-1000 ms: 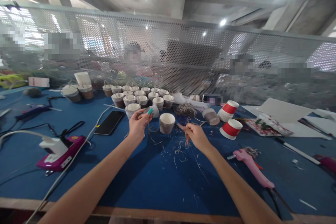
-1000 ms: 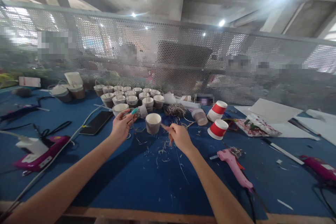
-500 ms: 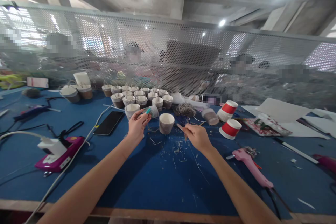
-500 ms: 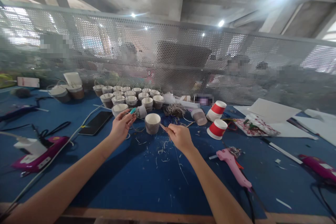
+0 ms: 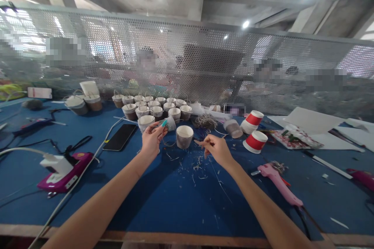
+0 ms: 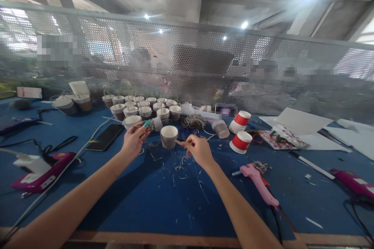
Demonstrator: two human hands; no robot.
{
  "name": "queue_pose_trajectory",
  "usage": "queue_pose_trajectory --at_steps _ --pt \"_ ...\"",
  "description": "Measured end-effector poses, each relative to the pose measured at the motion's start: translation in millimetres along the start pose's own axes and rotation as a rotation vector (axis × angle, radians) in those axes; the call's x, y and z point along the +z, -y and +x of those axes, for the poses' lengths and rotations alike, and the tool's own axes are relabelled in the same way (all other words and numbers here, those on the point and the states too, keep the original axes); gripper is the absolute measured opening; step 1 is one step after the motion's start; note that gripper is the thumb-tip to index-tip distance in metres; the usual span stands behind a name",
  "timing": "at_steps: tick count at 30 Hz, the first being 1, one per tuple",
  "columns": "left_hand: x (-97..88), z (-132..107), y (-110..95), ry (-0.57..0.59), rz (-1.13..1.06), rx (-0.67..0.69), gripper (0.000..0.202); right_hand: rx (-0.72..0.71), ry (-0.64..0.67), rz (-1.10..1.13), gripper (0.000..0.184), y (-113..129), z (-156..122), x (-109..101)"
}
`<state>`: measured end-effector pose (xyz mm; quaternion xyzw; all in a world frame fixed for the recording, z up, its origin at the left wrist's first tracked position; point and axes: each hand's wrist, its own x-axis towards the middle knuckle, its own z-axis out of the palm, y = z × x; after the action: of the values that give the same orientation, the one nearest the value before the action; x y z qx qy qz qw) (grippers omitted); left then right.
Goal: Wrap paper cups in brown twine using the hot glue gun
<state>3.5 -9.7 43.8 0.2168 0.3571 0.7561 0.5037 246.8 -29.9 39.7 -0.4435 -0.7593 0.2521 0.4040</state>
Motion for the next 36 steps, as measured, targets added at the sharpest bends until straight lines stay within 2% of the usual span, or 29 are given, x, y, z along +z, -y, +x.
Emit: queue_pose_trajectory --at_steps 2,5,7,9,11,16,26,29,36 --pt "-0.8 0.9 -0.4 -0.016 -0.004 -0.004 0.024 -0.145 -0.012 -0.185 0.035 2.7 -1.1 -1.6" --pt "-2.0 2.4 0.2 -0.026 -0.012 -0.011 0.022 -0.387 -0.093 -0.465 0.040 3.7 -1.3 -2.6" --pt "-2.5 2.8 1.1 -0.022 -0.015 -0.015 0.022 -0.465 -0.149 -0.556 0.044 2.4 -1.0 -2.5" --pt "-2.4 2.6 2.2 -0.016 -0.015 -0.017 0.022 -0.442 -0.190 -0.554 0.046 0.7 -1.1 -2.1" --pt "-1.9 2.0 3.1 -0.009 -0.014 -0.019 0.023 -0.354 -0.195 -0.469 0.048 -0.5 -1.6 -1.6" --pt "-1.2 1.2 4.3 0.015 -0.011 -0.029 0.024 -0.085 -0.097 -0.178 0.049 -1.1 -3.2 0.9" --pt "-0.2 2.0 3.9 0.029 -0.011 -0.024 0.024 0.228 0.049 0.201 0.060 -5.2 0.1 11.0" --pt "0.7 0.7 2.8 0.033 -0.005 -0.018 0.026 0.215 0.050 0.220 0.056 -5.3 0.4 10.5" --pt "-0.6 1.9 1.1 -0.005 -0.013 0.005 0.027 -0.014 -0.013 0.032 0.030 1.4 -2.4 3.9"
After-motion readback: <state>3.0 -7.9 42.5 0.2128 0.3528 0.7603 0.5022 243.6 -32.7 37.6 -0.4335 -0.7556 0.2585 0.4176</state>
